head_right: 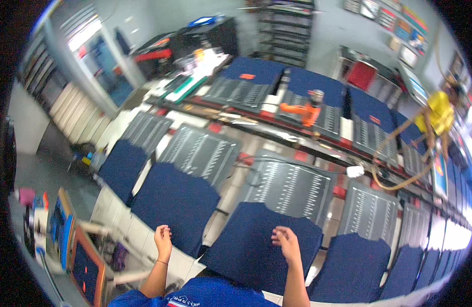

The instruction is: The person aligns blue shirts onto screen-printing boards, smooths the fabric by hand, and uses a heat gun to dry ink on several items in a workshop row.

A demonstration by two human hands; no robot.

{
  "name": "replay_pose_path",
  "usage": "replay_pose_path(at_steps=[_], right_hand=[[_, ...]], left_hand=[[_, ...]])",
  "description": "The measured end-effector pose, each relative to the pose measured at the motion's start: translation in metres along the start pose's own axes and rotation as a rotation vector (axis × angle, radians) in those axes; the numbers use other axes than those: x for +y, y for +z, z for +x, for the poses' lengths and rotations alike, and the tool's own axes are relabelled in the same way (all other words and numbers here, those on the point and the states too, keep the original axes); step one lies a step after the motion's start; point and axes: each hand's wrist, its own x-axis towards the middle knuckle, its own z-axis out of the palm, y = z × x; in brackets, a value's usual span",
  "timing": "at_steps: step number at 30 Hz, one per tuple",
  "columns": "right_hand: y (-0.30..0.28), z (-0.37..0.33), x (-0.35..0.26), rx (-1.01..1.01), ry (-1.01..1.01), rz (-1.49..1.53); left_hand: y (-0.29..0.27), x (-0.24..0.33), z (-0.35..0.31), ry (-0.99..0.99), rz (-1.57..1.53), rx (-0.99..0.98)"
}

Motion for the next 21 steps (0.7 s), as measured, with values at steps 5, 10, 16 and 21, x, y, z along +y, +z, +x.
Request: replay_pose_path(at_steps=[5,10,16,21], right_hand=[[0.109,0.028,-0.022,-0.3,0.005,-0.144],[0.228,0.006,-0.006,-0.646,0.056,-0.311],[0.373,-0.053,0.018,-0.964,0.129,-0.521],[0.509,-0.101,0.032,-1.215,-0.007,-0.636]], left_hand=[[-0.105,-0.041,-0.08,-0.266,-0.043,0.224],[-0.142,-0.076,-0.113,-0.287,-0.095,0.254],[-0.2,-0.069,-0.081,-0.083,0.033,0.223],[-0.32,-0.104,-0.032,-0.054,0.132,0.409]])
